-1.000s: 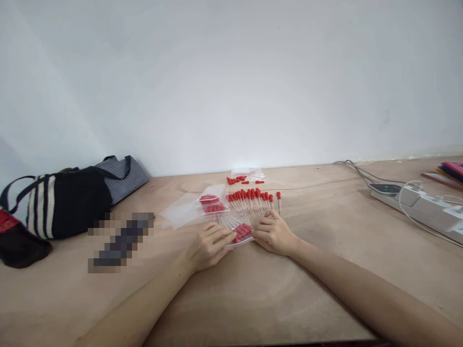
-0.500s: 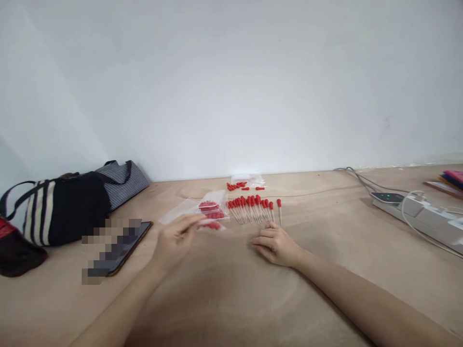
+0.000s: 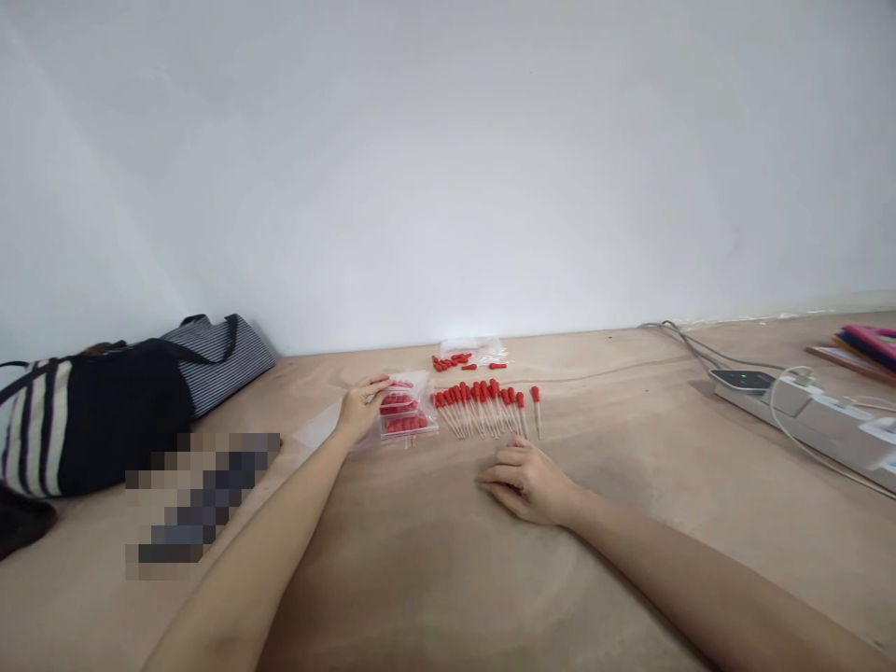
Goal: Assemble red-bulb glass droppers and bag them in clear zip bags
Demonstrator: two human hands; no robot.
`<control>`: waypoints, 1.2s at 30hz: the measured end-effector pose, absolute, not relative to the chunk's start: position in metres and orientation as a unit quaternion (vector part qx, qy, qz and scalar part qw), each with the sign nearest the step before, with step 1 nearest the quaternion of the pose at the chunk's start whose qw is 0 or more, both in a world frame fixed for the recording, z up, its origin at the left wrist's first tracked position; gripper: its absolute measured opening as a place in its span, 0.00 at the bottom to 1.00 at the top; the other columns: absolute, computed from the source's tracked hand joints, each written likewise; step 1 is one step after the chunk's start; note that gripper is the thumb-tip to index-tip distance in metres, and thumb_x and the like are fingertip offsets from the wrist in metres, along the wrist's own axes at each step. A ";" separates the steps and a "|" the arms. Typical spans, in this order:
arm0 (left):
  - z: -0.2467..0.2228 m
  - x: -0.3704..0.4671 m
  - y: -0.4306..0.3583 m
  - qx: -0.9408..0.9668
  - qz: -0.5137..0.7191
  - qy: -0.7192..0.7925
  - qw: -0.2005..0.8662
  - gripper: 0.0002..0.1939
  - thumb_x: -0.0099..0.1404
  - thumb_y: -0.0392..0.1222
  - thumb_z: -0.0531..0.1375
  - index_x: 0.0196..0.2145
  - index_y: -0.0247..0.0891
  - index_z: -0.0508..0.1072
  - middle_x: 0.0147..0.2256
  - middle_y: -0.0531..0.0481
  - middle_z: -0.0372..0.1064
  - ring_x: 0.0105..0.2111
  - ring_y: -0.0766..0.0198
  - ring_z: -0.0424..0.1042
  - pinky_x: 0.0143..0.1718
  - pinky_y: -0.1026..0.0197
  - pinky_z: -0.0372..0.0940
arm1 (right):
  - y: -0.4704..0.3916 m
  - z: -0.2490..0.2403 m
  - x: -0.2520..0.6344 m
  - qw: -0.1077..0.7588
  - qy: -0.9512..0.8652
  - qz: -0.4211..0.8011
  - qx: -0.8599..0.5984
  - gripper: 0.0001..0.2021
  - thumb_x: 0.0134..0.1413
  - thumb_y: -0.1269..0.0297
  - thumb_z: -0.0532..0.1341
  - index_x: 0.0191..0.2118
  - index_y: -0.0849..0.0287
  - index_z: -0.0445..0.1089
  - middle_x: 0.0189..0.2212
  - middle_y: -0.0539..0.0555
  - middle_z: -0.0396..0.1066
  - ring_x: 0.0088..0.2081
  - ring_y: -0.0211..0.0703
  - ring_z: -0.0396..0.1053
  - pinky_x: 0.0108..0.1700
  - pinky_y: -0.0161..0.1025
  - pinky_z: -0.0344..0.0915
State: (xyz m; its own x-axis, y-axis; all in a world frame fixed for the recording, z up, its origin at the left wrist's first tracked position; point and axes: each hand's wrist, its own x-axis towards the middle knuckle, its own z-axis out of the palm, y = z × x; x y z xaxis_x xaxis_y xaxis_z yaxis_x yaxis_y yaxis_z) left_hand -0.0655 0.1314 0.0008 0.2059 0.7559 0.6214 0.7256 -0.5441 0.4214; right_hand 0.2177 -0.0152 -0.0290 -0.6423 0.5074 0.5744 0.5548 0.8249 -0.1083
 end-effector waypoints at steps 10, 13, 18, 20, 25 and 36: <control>-0.003 -0.092 0.086 0.772 0.245 0.586 -0.026 0.29 0.57 0.44 0.49 0.56 0.31 0.54 0.58 0.39 0.46 0.58 0.50 0.40 0.55 0.41 0.36 | -0.016 -0.028 0.217 0.306 -0.904 -0.031 -0.297 0.07 0.53 0.67 0.53 0.33 0.59 0.69 0.25 0.51 0.68 0.27 0.36 0.63 0.33 0.36 0.53; -0.003 -0.105 0.063 0.750 0.091 0.655 -0.009 0.31 0.59 0.50 0.46 0.55 0.25 0.53 0.57 0.34 0.45 0.58 0.49 0.43 0.54 0.44 0.43 | -0.016 -0.028 0.217 0.299 -0.905 -0.038 -0.299 0.07 0.53 0.68 0.53 0.33 0.59 0.68 0.25 0.51 0.68 0.28 0.35 0.63 0.34 0.36 0.53; -0.007 -0.107 0.020 0.759 0.026 0.649 -0.056 0.29 0.61 0.50 0.45 0.52 0.25 0.59 0.54 0.36 0.53 0.56 0.52 0.50 0.54 0.50 0.49 | -0.017 -0.028 0.218 0.289 -0.908 -0.045 -0.302 0.07 0.53 0.67 0.53 0.32 0.59 0.68 0.25 0.50 0.68 0.27 0.35 0.63 0.33 0.35 0.52; -0.008 -0.103 -0.003 0.777 0.035 0.624 -0.071 0.26 0.61 0.48 0.44 0.51 0.27 0.62 0.53 0.38 0.56 0.55 0.53 0.53 0.54 0.51 0.50 | -0.018 -0.027 0.218 0.286 -0.909 -0.046 -0.301 0.07 0.53 0.67 0.53 0.32 0.59 0.68 0.25 0.50 0.68 0.27 0.34 0.63 0.33 0.35 0.52; -0.007 -0.088 -0.061 0.851 0.090 0.514 -0.066 0.25 0.61 0.50 0.49 0.51 0.35 0.63 0.52 0.42 0.59 0.51 0.51 0.59 0.49 0.50 0.59 | -0.018 -0.027 0.219 0.286 -0.908 -0.044 -0.304 0.07 0.53 0.68 0.53 0.32 0.59 0.69 0.24 0.50 0.68 0.27 0.34 0.62 0.33 0.35 0.52; -0.003 -0.021 -0.036 0.876 0.237 0.420 -0.022 0.16 0.63 0.39 0.47 0.47 0.37 0.64 0.47 0.43 0.65 0.46 0.59 0.65 0.45 0.55 0.62 | -0.027 -0.015 0.220 0.288 -0.901 -0.011 -0.323 0.15 0.49 0.55 0.57 0.41 0.55 0.68 0.38 0.55 0.68 0.39 0.42 0.62 0.39 0.40 0.54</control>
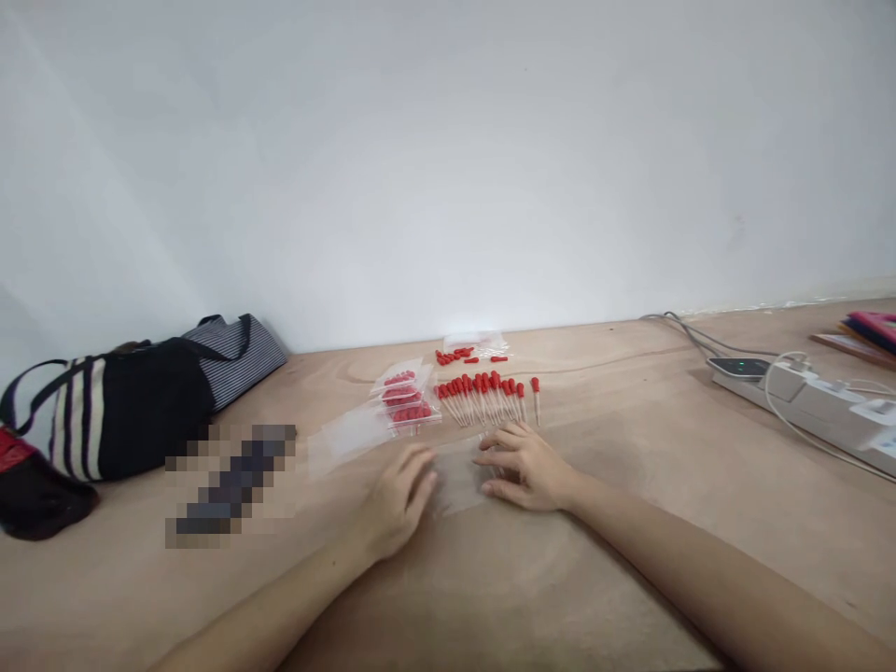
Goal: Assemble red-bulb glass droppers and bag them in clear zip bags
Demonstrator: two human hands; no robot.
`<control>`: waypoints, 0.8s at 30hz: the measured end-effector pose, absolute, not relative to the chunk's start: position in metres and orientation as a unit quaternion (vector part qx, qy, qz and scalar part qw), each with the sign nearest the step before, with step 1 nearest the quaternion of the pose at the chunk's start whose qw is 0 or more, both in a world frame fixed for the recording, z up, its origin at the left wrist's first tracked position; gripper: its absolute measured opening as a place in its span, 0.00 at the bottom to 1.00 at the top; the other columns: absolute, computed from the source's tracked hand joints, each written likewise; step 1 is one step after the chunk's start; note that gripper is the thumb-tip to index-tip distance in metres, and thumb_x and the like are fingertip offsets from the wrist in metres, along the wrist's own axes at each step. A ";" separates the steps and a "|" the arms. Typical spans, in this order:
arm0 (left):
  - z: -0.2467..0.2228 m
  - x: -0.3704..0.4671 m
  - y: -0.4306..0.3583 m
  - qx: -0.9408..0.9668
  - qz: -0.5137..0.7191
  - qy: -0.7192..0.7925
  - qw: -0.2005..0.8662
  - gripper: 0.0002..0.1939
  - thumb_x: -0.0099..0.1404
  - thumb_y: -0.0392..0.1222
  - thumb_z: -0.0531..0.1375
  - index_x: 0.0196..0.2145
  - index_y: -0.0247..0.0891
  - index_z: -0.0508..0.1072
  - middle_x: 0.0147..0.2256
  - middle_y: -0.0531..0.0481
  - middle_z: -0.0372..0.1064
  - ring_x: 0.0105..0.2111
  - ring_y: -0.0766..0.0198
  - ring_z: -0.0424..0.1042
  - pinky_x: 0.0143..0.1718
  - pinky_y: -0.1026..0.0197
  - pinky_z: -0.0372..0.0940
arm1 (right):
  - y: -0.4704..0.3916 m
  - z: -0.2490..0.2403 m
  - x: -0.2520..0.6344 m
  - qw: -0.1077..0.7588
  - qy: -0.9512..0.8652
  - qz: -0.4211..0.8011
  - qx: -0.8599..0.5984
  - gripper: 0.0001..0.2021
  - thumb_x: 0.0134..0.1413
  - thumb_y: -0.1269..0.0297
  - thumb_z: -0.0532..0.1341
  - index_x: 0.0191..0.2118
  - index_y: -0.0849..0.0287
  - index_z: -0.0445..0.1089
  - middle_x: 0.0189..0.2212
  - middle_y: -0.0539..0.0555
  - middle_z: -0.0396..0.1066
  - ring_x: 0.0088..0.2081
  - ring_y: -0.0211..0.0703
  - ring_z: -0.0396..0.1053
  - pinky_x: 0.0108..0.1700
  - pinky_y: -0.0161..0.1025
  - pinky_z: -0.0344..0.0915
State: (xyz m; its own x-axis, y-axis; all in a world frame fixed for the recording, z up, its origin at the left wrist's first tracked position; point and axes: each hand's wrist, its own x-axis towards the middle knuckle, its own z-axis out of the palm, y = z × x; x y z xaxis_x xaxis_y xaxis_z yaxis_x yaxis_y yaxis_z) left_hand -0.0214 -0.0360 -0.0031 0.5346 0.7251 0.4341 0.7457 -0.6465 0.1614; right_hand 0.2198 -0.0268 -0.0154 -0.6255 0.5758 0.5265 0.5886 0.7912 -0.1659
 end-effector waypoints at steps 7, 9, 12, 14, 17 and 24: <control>-0.008 -0.068 0.005 -0.732 -0.032 -0.680 0.017 0.35 0.59 0.56 0.45 0.55 0.24 0.54 0.56 0.32 0.47 0.57 0.45 0.45 0.53 0.43 0.46 | -0.028 -0.017 0.221 0.235 -0.921 0.062 -0.304 0.20 0.50 0.52 0.55 0.46 0.55 0.66 0.45 0.55 0.66 0.48 0.43 0.60 0.47 0.43 0.54; -0.006 -0.080 0.002 -0.761 0.001 -0.649 -0.003 0.35 0.60 0.57 0.42 0.57 0.28 0.51 0.58 0.37 0.42 0.58 0.50 0.41 0.55 0.46 0.43 | -0.029 -0.017 0.221 0.236 -0.918 0.081 -0.307 0.20 0.50 0.52 0.55 0.47 0.55 0.66 0.46 0.55 0.66 0.48 0.43 0.60 0.48 0.43 0.54; -0.004 -0.095 -0.011 -0.788 0.000 -0.616 0.000 0.33 0.61 0.56 0.40 0.57 0.32 0.52 0.59 0.41 0.42 0.58 0.54 0.42 0.55 0.48 0.44 | -0.032 -0.017 0.224 0.239 -0.914 0.100 -0.311 0.20 0.50 0.53 0.55 0.47 0.55 0.65 0.47 0.56 0.65 0.48 0.43 0.61 0.49 0.44 0.53; -0.003 -0.104 -0.019 -0.804 -0.015 -0.594 0.009 0.30 0.61 0.55 0.41 0.56 0.34 0.54 0.58 0.43 0.46 0.57 0.54 0.46 0.55 0.48 0.46 | -0.034 -0.017 0.227 0.240 -0.912 0.108 -0.314 0.20 0.50 0.53 0.56 0.48 0.55 0.65 0.47 0.56 0.65 0.48 0.44 0.60 0.49 0.45 0.52; -0.003 -0.111 -0.028 -0.826 -0.082 -0.557 0.037 0.25 0.62 0.52 0.43 0.51 0.36 0.62 0.53 0.43 0.57 0.54 0.54 0.54 0.53 0.49 0.51 | -0.040 -0.017 0.231 0.235 -0.910 0.116 -0.320 0.20 0.50 0.54 0.55 0.49 0.55 0.64 0.48 0.55 0.64 0.49 0.44 0.59 0.50 0.46 0.51; 0.005 -0.046 -0.032 -0.904 -0.162 -0.396 0.025 0.20 0.61 0.46 0.50 0.50 0.36 0.61 0.52 0.41 0.59 0.53 0.54 0.56 0.51 0.49 0.55 | -0.049 -0.016 0.226 0.242 -0.905 0.132 -0.323 0.22 0.49 0.53 0.56 0.51 0.54 0.62 0.49 0.56 0.62 0.49 0.48 0.58 0.50 0.47 0.53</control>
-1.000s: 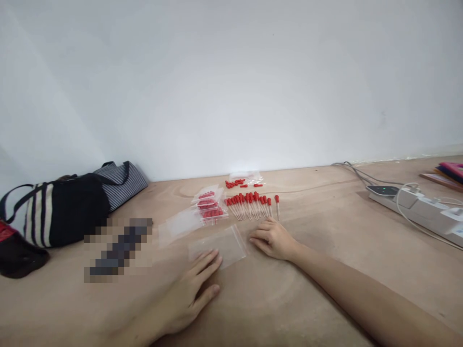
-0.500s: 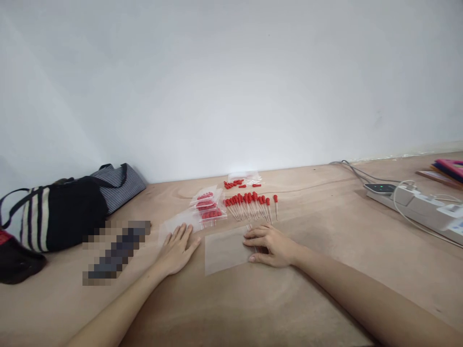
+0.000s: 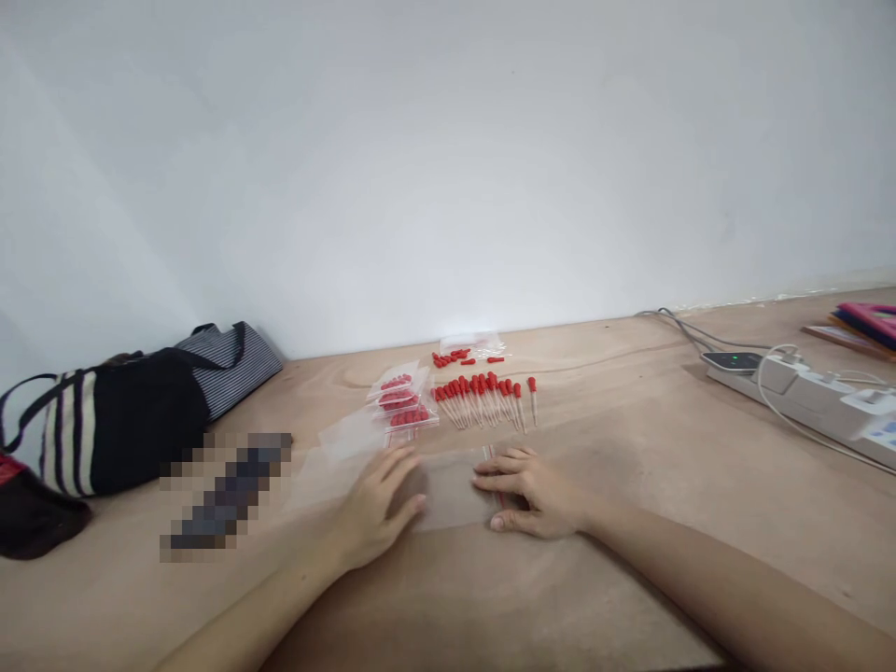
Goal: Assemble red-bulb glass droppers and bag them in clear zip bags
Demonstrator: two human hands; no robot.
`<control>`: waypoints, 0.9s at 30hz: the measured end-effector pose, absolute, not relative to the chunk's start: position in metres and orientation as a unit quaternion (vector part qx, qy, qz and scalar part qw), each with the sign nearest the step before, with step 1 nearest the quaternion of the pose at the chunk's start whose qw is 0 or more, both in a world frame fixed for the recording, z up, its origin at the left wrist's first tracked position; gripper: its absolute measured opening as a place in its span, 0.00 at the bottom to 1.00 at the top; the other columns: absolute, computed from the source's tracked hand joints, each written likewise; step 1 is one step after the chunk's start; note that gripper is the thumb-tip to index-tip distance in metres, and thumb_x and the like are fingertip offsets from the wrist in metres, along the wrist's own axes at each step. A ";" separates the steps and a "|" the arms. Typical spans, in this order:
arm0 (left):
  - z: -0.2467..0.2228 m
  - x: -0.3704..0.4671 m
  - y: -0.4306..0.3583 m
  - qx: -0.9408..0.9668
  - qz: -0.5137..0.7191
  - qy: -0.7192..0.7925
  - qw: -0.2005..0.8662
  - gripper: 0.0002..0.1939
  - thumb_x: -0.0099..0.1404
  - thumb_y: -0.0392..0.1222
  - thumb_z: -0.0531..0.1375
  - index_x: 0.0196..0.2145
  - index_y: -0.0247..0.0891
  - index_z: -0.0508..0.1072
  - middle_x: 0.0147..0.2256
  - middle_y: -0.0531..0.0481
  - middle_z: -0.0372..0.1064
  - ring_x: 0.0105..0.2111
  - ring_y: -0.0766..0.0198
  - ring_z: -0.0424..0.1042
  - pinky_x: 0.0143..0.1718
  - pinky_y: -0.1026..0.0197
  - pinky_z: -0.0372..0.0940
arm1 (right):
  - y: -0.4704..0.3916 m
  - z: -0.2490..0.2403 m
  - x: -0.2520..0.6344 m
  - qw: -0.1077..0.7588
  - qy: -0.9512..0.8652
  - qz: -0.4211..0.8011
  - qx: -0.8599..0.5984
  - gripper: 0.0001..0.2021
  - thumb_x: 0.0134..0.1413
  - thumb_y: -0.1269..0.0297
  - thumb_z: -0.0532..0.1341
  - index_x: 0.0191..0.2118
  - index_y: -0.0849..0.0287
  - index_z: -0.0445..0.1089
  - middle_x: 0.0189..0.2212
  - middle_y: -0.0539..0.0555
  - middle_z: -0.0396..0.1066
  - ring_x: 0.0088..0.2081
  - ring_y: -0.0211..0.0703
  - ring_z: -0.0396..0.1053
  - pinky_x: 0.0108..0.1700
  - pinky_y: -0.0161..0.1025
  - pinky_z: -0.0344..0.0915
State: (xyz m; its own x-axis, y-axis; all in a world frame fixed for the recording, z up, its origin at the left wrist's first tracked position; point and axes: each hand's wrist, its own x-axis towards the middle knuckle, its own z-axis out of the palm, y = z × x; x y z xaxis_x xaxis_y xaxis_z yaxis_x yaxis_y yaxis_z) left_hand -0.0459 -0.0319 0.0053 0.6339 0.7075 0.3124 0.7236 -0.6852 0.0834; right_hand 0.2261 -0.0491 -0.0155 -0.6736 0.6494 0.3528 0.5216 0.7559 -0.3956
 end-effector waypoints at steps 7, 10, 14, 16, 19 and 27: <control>0.008 0.026 -0.031 -0.938 -0.032 -0.328 -0.105 0.37 0.59 0.59 0.48 0.59 0.33 0.44 0.59 0.41 0.40 0.59 0.54 0.39 0.58 0.49 0.40 | -0.037 -0.012 0.247 0.288 -0.891 0.146 -0.320 0.10 0.50 0.64 0.56 0.38 0.57 0.70 0.37 0.55 0.68 0.39 0.42 0.63 0.43 0.42 0.58; 0.006 0.029 -0.031 -0.930 -0.025 -0.345 -0.124 0.38 0.60 0.60 0.45 0.59 0.32 0.42 0.60 0.41 0.38 0.59 0.56 0.38 0.58 0.49 0.37 | -0.036 -0.014 0.252 0.260 -0.908 0.134 -0.299 0.10 0.51 0.63 0.56 0.38 0.55 0.70 0.36 0.54 0.67 0.39 0.41 0.63 0.43 0.43 0.57; 0.005 0.027 -0.031 -0.926 -0.017 -0.354 -0.129 0.38 0.60 0.60 0.45 0.59 0.31 0.42 0.60 0.42 0.37 0.59 0.57 0.38 0.58 0.50 0.36 | -0.037 -0.016 0.249 0.257 -0.911 0.134 -0.291 0.11 0.51 0.63 0.56 0.41 0.55 0.69 0.37 0.55 0.67 0.39 0.42 0.62 0.42 0.43 0.57; 0.005 0.028 -0.031 -0.926 -0.016 -0.353 -0.132 0.38 0.60 0.61 0.44 0.59 0.31 0.42 0.60 0.42 0.36 0.59 0.57 0.37 0.59 0.50 0.35 | -0.037 -0.017 0.248 0.267 -0.910 0.137 -0.287 0.12 0.51 0.62 0.56 0.42 0.56 0.69 0.36 0.55 0.68 0.39 0.42 0.62 0.41 0.43 0.57; 0.006 0.028 -0.031 -0.927 -0.013 -0.350 -0.133 0.37 0.60 0.60 0.44 0.59 0.32 0.43 0.60 0.42 0.36 0.59 0.58 0.37 0.59 0.50 0.35 | -0.036 -0.018 0.248 0.283 -0.907 0.141 -0.279 0.13 0.50 0.62 0.57 0.43 0.57 0.69 0.33 0.55 0.69 0.37 0.42 0.63 0.40 0.43 0.58; 0.003 0.027 -0.030 -0.926 -0.019 -0.349 -0.142 0.37 0.60 0.60 0.45 0.59 0.32 0.44 0.60 0.42 0.36 0.59 0.57 0.37 0.58 0.49 0.35 | -0.036 -0.018 0.247 0.302 -0.902 0.142 -0.273 0.11 0.49 0.62 0.58 0.40 0.57 0.70 0.30 0.54 0.69 0.35 0.40 0.64 0.39 0.41 0.58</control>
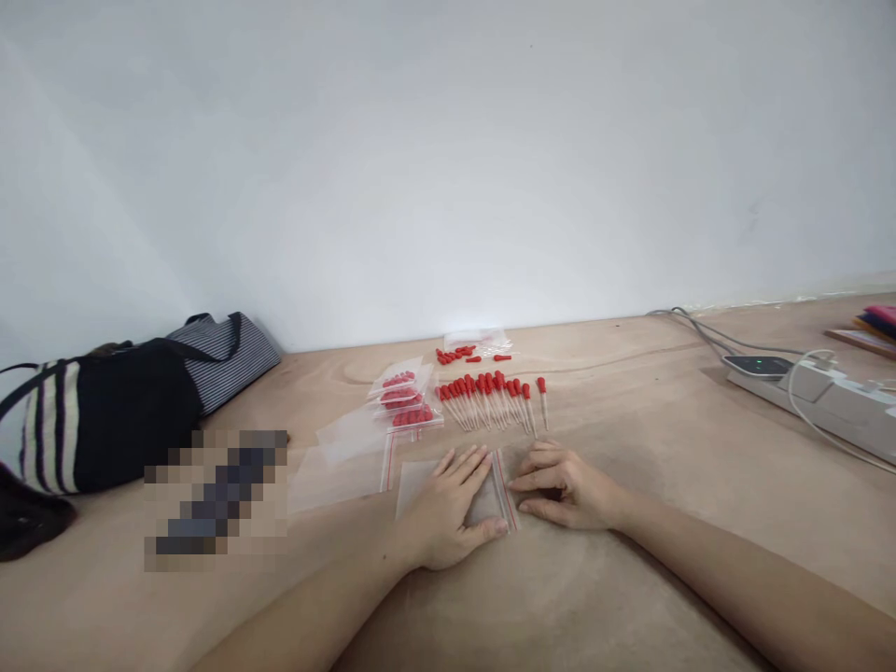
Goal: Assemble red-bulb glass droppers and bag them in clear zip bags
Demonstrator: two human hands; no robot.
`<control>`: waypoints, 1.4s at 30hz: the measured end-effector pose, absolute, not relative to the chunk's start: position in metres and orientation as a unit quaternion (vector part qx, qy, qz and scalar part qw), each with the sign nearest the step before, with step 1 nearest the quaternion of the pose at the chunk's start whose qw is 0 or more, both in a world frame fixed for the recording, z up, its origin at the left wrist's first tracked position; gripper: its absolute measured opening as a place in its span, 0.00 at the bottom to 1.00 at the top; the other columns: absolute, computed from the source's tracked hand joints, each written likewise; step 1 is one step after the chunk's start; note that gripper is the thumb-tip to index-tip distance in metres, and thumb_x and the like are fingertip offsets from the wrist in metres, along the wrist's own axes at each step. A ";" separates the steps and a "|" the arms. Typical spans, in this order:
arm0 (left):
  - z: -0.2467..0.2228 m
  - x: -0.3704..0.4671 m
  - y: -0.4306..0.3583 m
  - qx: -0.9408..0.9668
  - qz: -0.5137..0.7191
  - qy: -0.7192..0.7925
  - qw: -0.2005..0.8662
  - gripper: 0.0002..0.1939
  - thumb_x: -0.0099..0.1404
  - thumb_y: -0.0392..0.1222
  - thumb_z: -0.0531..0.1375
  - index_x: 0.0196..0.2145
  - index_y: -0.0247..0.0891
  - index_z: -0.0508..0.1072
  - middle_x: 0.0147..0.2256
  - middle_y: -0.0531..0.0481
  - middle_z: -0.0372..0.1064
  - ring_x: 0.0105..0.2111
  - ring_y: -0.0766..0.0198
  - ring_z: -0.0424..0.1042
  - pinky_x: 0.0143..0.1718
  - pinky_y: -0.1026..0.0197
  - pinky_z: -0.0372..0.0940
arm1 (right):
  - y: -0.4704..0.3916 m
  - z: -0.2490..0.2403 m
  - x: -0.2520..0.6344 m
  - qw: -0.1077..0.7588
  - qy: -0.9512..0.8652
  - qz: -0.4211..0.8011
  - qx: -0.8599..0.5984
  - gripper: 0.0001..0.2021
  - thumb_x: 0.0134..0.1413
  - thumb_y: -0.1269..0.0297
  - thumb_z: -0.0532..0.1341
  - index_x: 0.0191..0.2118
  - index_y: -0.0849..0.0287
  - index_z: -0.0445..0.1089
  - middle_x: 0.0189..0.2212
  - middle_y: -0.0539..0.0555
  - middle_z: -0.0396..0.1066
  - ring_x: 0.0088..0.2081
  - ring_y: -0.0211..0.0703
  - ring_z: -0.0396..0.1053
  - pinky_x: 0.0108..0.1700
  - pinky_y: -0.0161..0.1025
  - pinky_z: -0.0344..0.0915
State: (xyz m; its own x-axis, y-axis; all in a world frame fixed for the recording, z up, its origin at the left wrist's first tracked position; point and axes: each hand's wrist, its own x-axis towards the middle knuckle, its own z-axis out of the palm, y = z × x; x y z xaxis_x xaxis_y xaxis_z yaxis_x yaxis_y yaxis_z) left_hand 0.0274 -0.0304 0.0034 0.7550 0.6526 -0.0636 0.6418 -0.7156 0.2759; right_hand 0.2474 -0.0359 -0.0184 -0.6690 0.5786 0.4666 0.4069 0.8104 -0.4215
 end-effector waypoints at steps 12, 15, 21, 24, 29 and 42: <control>0.003 0.027 -0.031 0.927 0.036 0.346 0.140 0.37 0.60 0.60 0.45 0.58 0.33 0.45 0.59 0.42 0.39 0.59 0.56 0.39 0.58 0.49 0.37 | -0.039 -0.017 0.244 0.272 -0.914 0.120 -0.278 0.13 0.49 0.61 0.57 0.41 0.58 0.69 0.35 0.56 0.68 0.38 0.43 0.63 0.41 0.43 0.58; 0.002 0.027 -0.031 0.928 0.046 0.343 0.140 0.37 0.60 0.60 0.46 0.59 0.33 0.43 0.59 0.42 0.40 0.59 0.55 0.39 0.58 0.48 0.38 | -0.041 -0.013 0.240 0.254 -0.923 0.130 -0.258 0.15 0.48 0.58 0.58 0.41 0.60 0.69 0.38 0.57 0.67 0.40 0.44 0.62 0.42 0.44 0.57; 0.002 0.026 -0.030 0.929 0.051 0.340 0.140 0.38 0.60 0.60 0.45 0.59 0.32 0.42 0.59 0.42 0.41 0.59 0.57 0.40 0.58 0.49 0.38 | -0.042 -0.010 0.236 0.229 -0.940 0.153 -0.202 0.28 0.42 0.50 0.59 0.47 0.64 0.64 0.44 0.61 0.65 0.47 0.48 0.60 0.48 0.45 0.55; 0.003 0.027 -0.031 0.928 0.048 0.341 0.141 0.38 0.60 0.60 0.45 0.59 0.30 0.42 0.59 0.40 0.41 0.59 0.57 0.40 0.58 0.49 0.37 | -0.043 -0.010 0.235 0.215 -0.945 0.157 -0.189 0.31 0.41 0.49 0.59 0.50 0.64 0.61 0.45 0.61 0.64 0.48 0.48 0.60 0.50 0.45 0.52; 0.006 0.023 -0.031 0.923 0.072 0.344 0.156 0.34 0.62 0.56 0.45 0.59 0.33 0.41 0.59 0.41 0.42 0.58 0.56 0.42 0.57 0.48 0.41 | -0.041 -0.008 0.235 0.189 -0.954 0.136 -0.191 0.37 0.41 0.48 0.59 0.57 0.58 0.50 0.50 0.61 0.58 0.51 0.50 0.56 0.51 0.48 0.49; 0.005 0.013 -0.025 0.916 0.085 0.352 0.173 0.31 0.62 0.53 0.49 0.58 0.37 0.45 0.58 0.44 0.48 0.57 0.56 0.47 0.57 0.49 0.43 | -0.032 -0.018 0.243 0.330 -0.875 0.212 -0.284 0.24 0.46 0.56 0.59 0.50 0.57 0.62 0.48 0.59 0.60 0.48 0.45 0.59 0.48 0.43 0.57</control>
State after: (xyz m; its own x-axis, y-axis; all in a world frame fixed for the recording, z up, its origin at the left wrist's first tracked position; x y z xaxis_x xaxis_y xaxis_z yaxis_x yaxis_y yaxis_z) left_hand 0.0125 -0.0246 0.0050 0.7375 0.6746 0.0330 0.6159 -0.6918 0.3770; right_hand 0.2426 -0.0318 -0.0180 -0.6203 0.6369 0.4578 0.3570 0.7490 -0.5582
